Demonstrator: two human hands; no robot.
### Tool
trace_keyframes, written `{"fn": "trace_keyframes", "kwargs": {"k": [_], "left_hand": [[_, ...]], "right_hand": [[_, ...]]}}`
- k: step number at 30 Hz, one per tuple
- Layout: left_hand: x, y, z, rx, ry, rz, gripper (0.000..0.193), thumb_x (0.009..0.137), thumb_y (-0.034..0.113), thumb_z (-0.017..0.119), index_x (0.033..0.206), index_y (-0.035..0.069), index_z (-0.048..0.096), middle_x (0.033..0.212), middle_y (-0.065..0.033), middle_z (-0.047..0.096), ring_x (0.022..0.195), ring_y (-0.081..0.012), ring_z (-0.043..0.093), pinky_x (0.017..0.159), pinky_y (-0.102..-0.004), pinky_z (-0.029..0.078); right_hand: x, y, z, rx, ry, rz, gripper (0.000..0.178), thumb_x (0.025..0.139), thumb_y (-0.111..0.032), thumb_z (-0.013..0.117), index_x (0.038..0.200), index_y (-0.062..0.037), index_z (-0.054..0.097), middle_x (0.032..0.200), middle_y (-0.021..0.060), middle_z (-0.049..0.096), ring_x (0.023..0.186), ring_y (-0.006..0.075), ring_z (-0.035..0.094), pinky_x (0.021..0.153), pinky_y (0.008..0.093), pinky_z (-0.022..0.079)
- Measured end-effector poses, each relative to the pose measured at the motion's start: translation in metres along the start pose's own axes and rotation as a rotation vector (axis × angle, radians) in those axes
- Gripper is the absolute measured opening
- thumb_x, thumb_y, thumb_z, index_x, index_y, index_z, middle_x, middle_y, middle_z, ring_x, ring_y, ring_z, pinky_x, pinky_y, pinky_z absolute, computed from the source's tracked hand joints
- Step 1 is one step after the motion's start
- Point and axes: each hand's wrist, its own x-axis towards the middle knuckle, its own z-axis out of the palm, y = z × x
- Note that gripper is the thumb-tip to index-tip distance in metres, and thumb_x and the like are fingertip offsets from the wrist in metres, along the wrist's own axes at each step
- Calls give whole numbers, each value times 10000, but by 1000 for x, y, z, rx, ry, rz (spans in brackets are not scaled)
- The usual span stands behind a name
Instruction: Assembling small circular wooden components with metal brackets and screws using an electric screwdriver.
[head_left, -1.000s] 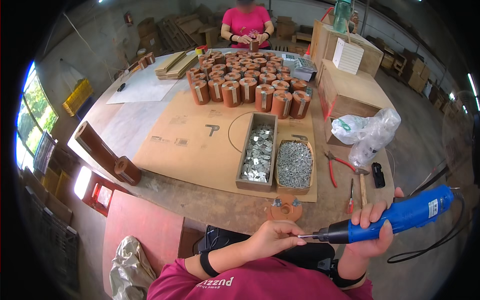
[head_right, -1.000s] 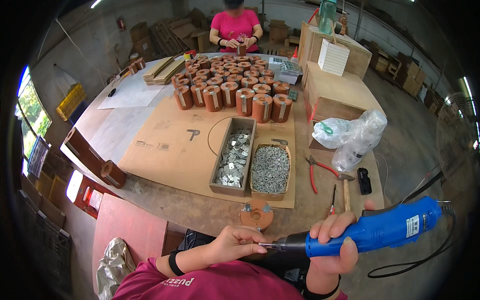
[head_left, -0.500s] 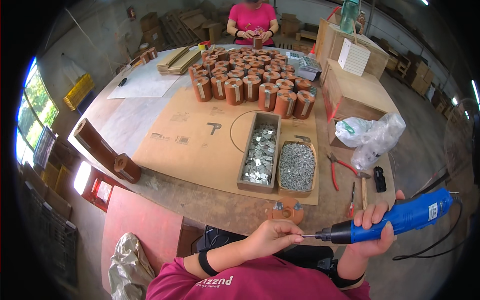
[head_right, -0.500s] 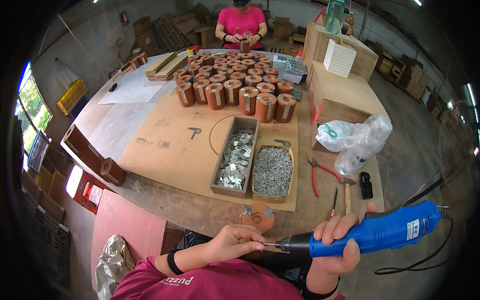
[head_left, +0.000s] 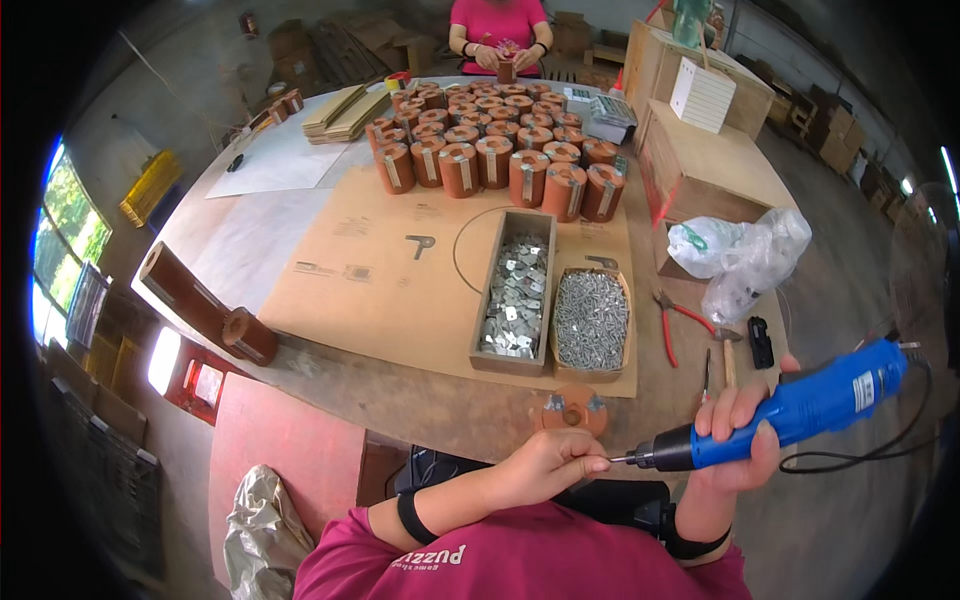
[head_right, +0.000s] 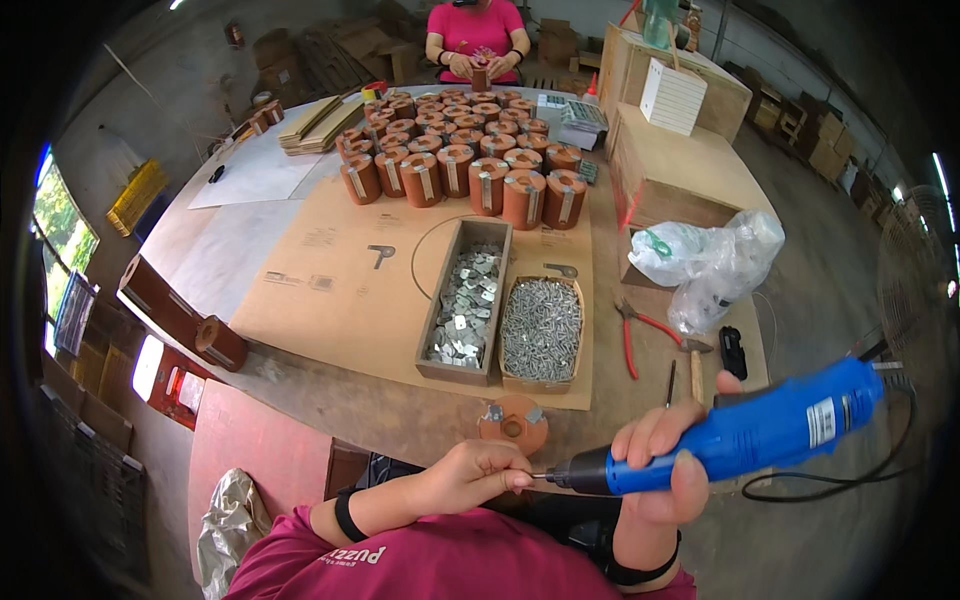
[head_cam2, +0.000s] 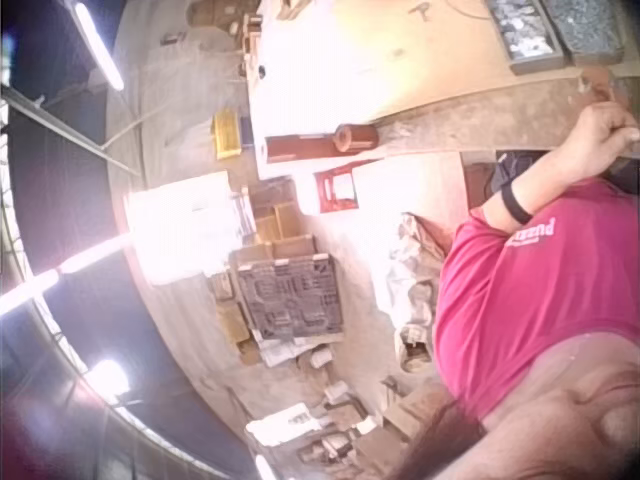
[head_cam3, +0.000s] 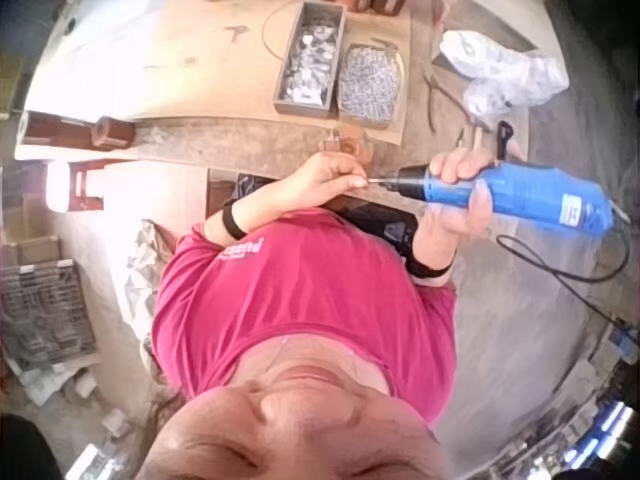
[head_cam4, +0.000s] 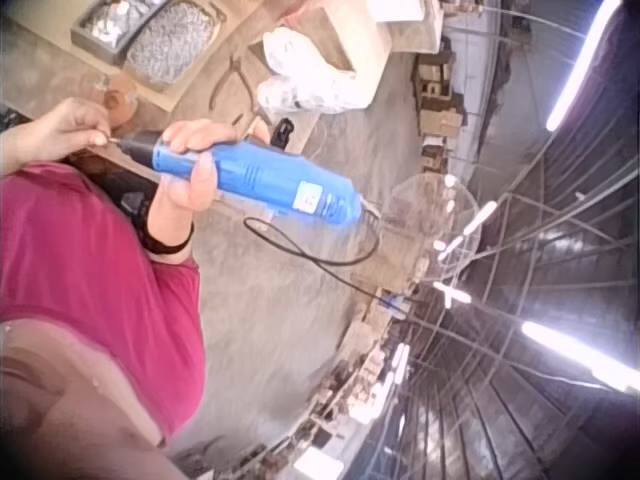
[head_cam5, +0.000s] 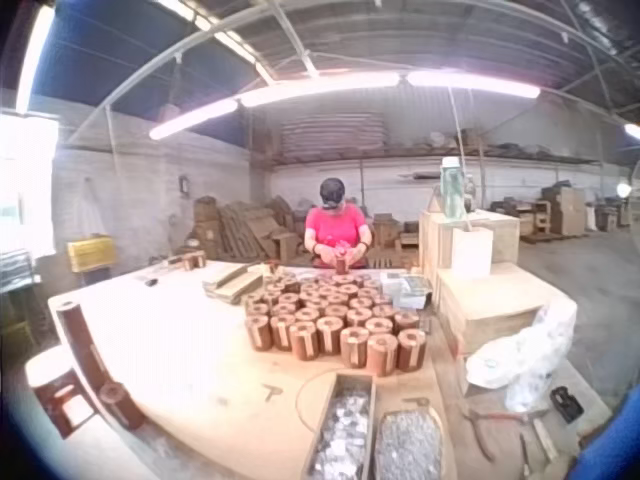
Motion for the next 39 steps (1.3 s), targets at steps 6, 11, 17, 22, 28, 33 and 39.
{"fn": "trace_keyframes", "kwargs": {"k": [6, 11, 17, 22, 28, 33, 39], "left_hand": [[1, 2, -1, 94, 41, 47, 142, 838, 120, 554, 860, -13, 596, 736, -51, 556, 670, -130, 523, 610, -246, 421], [2, 3, -2, 99, 155, -14, 108, 813, 66, 575, 871, -22, 599, 773, -61, 588, 678, -112, 552, 632, -234, 438], [6, -7, -2, 343, 329, 253, 76, 751, 34, 613, 822, 11, 597, 687, -62, 582, 626, -194, 561, 605, -297, 427], [15, -11, -7, 518, 351, 419, 107, 705, 41, 627, 803, 21, 591, 688, -78, 574, 657, -256, 549, 636, -343, 417], [33, -18, -9, 576, 344, 474, 94, 706, 61, 620, 784, 23, 585, 706, -76, 575, 684, -269, 553, 648, -352, 422], [42, -15, -20, 558, 191, 364, 167, 710, 82, 622, 860, 21, 584, 796, -104, 574, 772, -292, 552, 687, -358, 418], [65, -2, -53, 565, 585, 478, 267, 769, 128, 572, 1002, 2, 550, 978, -132, 576, 965, -293, 526, 875, -379, 376]], "right_hand": [[0, 6, -9, -29, 116, -2, 561, 825, -173, 456, 1305, -57, 188, 785, 62, 456, 609, 128, 456, 578, 303, 445], [0, 10, -12, -24, 191, -9, 556, 829, -174, 454, 1304, -62, 187, 781, 57, 452, 616, 128, 453, 593, 306, 450], [-4, 10, -10, 24, 207, -17, 626, 779, -119, 498, 1316, -101, 178, 763, 62, 472, 636, 154, 493, 620, 342, 480], [-4, 15, -7, -80, 212, -25, 609, 790, -115, 494, 1308, -69, 176, 778, 59, 450, 657, 131, 457, 636, 311, 450], [5, 20, -9, -111, 218, -89, 605, 766, -107, 486, 1297, -61, 200, 772, 52, 445, 645, 122, 448, 615, 294, 435], [8, 26, -28, -56, 356, -72, 538, 778, -121, 462, 1271, -58, 257, 770, 50, 441, 649, 121, 440, 629, 290, 429], [6, 22, -46, 46, 453, -86, 493, 787, -123, 460, 1251, -55, 306, 786, 49, 429, 678, 129, 443, 651, 287, 431]]}}
